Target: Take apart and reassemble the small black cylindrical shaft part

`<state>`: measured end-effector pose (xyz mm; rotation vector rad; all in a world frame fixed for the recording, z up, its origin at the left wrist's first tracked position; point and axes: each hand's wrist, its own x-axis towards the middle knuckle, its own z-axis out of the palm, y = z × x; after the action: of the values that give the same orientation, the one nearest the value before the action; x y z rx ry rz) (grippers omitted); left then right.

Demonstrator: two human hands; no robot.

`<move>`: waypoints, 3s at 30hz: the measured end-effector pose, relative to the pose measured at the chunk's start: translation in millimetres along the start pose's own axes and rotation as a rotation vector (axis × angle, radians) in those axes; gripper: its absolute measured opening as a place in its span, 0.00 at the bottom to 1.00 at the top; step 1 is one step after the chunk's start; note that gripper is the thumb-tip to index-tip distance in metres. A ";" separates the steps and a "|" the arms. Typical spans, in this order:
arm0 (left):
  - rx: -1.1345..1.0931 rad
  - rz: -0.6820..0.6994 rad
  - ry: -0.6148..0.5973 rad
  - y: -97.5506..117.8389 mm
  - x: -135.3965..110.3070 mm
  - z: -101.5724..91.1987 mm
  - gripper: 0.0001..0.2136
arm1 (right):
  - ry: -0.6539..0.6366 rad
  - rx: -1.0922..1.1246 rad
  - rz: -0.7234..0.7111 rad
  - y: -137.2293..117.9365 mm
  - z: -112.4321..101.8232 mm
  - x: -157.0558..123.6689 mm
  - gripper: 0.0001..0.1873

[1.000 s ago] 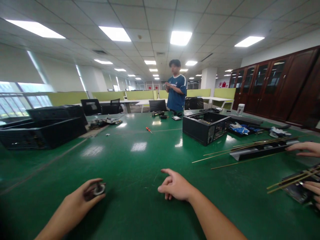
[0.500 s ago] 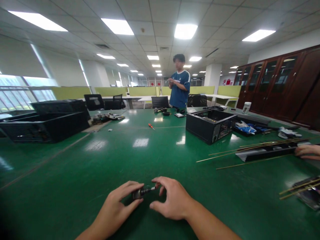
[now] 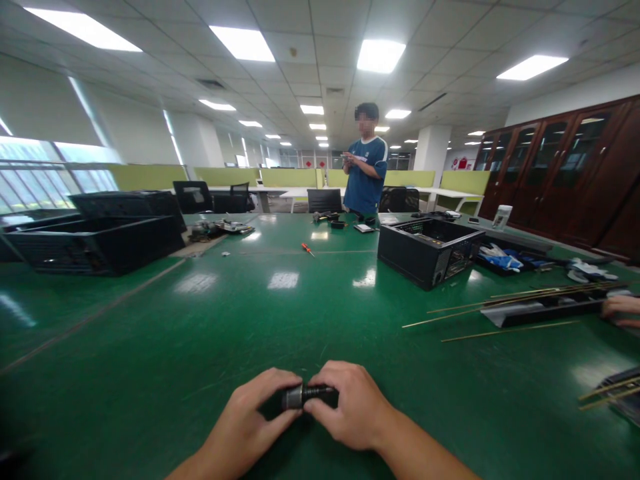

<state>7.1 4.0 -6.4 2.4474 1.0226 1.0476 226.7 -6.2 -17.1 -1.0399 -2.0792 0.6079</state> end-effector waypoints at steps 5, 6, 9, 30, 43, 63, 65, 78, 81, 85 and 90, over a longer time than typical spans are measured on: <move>-0.003 0.010 0.002 -2.7 -2.6 1.6 0.15 | 0.011 0.005 -0.026 4.2 2.9 0.0 0.05; 0.000 0.008 0.003 -3.0 -2.7 1.7 0.15 | 0.010 0.002 -0.028 5.0 2.9 0.0 0.06; 0.013 -0.002 0.005 -3.3 -1.8 1.1 0.14 | 0.014 -0.014 -0.024 6.6 2.1 -0.3 0.06; 0.013 -0.025 0.022 -1.8 0.2 -3.7 0.13 | 0.002 -0.054 0.005 6.0 -3.1 -0.5 0.05; 0.013 -0.012 0.055 -5.0 -0.9 -3.2 0.15 | 0.028 -0.055 0.001 6.7 -6.3 0.0 0.05; 0.026 -0.004 0.082 -4.5 0.8 -6.3 0.13 | 0.012 -0.082 0.017 8.5 -11.7 -0.8 0.05; 0.025 -0.005 0.086 -4.6 1.2 -6.8 0.13 | 0.009 -0.085 0.024 8.6 -12.5 -0.3 0.05; 0.038 -0.025 0.084 -4.5 1.9 -8.9 0.13 | 0.003 -0.100 0.022 9.5 -15.6 0.1 0.10; 0.035 -0.022 0.091 -4.7 2.0 -9.4 0.12 | 0.013 -0.096 0.034 9.2 -16.8 0.2 0.08; 0.031 -0.039 0.085 -7.7 0.7 -9.4 0.13 | 0.021 -0.087 0.036 10.8 -17.8 0.1 0.04; 0.023 -0.090 0.049 -11.1 -0.9 -9.7 0.13 | 0.023 -0.091 0.032 13.1 -21.0 -0.8 0.03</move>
<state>-5.7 11.0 -5.7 2.3808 1.1549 1.0764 249.6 2.4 -13.0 -1.1280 -2.0904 0.5186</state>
